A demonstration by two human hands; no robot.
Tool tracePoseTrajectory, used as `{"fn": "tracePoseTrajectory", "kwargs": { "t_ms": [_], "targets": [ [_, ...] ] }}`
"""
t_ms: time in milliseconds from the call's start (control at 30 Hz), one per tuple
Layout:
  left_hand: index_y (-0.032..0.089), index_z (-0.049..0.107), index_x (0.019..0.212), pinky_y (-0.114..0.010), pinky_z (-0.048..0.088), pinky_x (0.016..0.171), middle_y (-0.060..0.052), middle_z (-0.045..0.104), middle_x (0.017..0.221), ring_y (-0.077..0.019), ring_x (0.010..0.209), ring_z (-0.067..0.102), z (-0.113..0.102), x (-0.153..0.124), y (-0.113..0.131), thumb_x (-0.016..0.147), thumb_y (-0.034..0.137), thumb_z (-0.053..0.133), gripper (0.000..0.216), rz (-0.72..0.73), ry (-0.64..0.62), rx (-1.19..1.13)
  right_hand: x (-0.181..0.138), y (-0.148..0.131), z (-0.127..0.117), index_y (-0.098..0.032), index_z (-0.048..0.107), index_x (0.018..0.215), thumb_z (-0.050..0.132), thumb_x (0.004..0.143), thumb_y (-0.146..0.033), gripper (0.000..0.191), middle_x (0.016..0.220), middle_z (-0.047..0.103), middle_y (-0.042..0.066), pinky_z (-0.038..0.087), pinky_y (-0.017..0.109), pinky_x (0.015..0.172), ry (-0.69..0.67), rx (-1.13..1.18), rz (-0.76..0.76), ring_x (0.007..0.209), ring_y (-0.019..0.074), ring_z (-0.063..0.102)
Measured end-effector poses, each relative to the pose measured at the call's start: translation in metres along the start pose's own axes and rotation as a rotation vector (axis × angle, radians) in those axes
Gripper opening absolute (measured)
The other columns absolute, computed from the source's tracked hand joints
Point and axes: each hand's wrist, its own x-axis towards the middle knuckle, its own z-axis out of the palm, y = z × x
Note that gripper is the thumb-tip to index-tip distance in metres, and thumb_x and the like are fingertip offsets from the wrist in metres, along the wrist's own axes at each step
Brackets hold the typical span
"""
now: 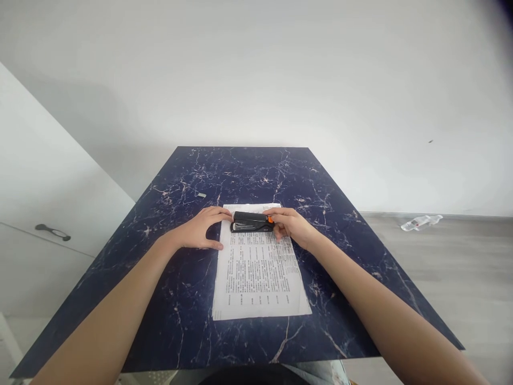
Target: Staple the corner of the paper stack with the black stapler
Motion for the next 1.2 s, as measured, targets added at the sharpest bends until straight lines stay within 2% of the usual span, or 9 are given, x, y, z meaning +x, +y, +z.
{"fn": "tracePoseTrajectory", "kwargs": {
  "t_ms": [200, 300, 467, 633, 733, 833, 933, 1033, 1200],
  "targets": [
    [0.037, 0.034, 0.158, -0.066, 0.030, 0.116, -0.011, 0.032, 0.165, -0.0448, 0.151, 0.025, 0.001, -0.002, -0.010, 0.075, 0.059, 0.080, 0.097, -0.066, 0.036, -0.084, -0.002, -0.005, 0.000, -0.019, 0.071, 0.114, 0.063, 0.085, -0.027, 0.031, 0.055, 0.060, -0.001, 0.048, 0.026, 0.048, -0.012, -0.067, -0.007, 0.045, 0.0136, 0.054],
    [0.037, 0.037, 0.157, -0.063, 0.034, 0.115, -0.011, 0.034, 0.164, -0.0441, 0.150, 0.028, 0.002, -0.003, -0.012, 0.075, 0.056, 0.081, 0.095, -0.078, 0.063, -0.109, -0.004, -0.006, 0.002, -0.019, 0.071, 0.116, 0.063, 0.085, -0.029, 0.034, 0.051, 0.056, -0.002, 0.045, 0.026, 0.047, 0.003, -0.114, -0.014, 0.044, 0.0135, 0.051],
    [0.036, 0.044, 0.153, -0.063, 0.033, 0.115, -0.013, 0.043, 0.158, -0.0425, 0.147, 0.033, 0.006, -0.002, -0.014, 0.075, 0.053, 0.082, 0.089, -0.021, 0.096, -0.077, -0.010, -0.006, 0.018, -0.021, 0.073, 0.114, 0.061, 0.091, -0.043, 0.034, 0.062, 0.060, 0.001, 0.044, 0.030, 0.048, 0.171, -0.372, -0.216, 0.045, 0.0127, 0.045],
    [0.035, 0.045, 0.153, -0.063, 0.032, 0.117, -0.013, 0.040, 0.160, -0.0439, 0.148, 0.032, 0.004, -0.001, -0.013, 0.073, 0.062, 0.082, 0.092, -0.024, 0.111, -0.132, -0.005, 0.000, 0.029, -0.026, 0.075, 0.110, 0.082, 0.080, -0.041, 0.035, 0.098, 0.071, 0.007, 0.052, 0.039, 0.074, 0.236, -0.803, -0.518, 0.087, 0.0235, 0.061],
    [0.031, 0.048, 0.150, -0.058, 0.029, 0.121, -0.012, 0.041, 0.160, -0.0395, 0.149, 0.034, 0.004, 0.004, -0.006, 0.089, 0.072, 0.058, 0.074, -0.028, 0.332, -0.313, -0.004, 0.004, 0.031, -0.024, 0.076, 0.103, 0.080, 0.083, -0.035, 0.023, 0.091, 0.071, 0.008, 0.052, 0.040, 0.072, 0.260, -0.889, -0.654, 0.087, 0.0251, 0.058],
    [0.022, 0.053, 0.143, -0.054, 0.033, 0.121, -0.014, 0.049, 0.156, -0.0341, 0.147, 0.041, 0.010, 0.014, 0.003, 0.102, 0.068, 0.025, 0.068, -0.078, 0.617, -0.688, -0.008, 0.004, 0.029, -0.023, 0.073, 0.105, 0.074, 0.090, -0.030, 0.017, 0.087, 0.070, 0.007, 0.052, 0.042, 0.073, 0.330, -0.960, -0.905, 0.085, 0.0246, 0.057],
    [0.016, 0.055, 0.141, -0.053, 0.044, 0.116, -0.019, 0.051, 0.153, -0.0351, 0.141, 0.050, 0.018, 0.021, 0.009, 0.104, 0.062, 0.032, 0.063, -0.143, 0.534, -1.082, -0.016, 0.004, 0.027, -0.027, 0.070, 0.119, 0.066, 0.095, -0.018, 0.026, 0.099, 0.072, 0.006, 0.052, 0.045, 0.079, 0.387, -1.100, -1.131, 0.087, 0.0243, 0.060],
    [0.016, 0.059, 0.137, -0.051, 0.045, 0.117, -0.019, 0.056, 0.149, -0.0341, 0.138, 0.054, 0.022, 0.022, 0.011, 0.102, 0.047, 0.054, 0.047, -0.139, 0.394, -1.266, -0.023, 0.004, 0.026, -0.034, 0.062, 0.136, 0.060, 0.097, -0.011, 0.045, 0.112, 0.073, 0.005, 0.054, 0.044, 0.080, 0.278, -1.257, -1.253, 0.090, 0.0232, 0.064],
    [0.017, 0.069, 0.126, -0.043, 0.044, 0.119, -0.013, 0.065, 0.138, -0.0273, 0.130, 0.061, 0.022, 0.020, 0.017, 0.094, 0.033, 0.071, 0.036, -0.146, 0.387, -1.265, -0.029, -0.001, 0.035, -0.033, 0.051, 0.147, 0.052, 0.100, -0.005, 0.055, 0.110, 0.074, 0.002, 0.058, 0.036, 0.080, -0.012, -1.396, -1.343, 0.090, 0.0192, 0.066]
  ]
}}
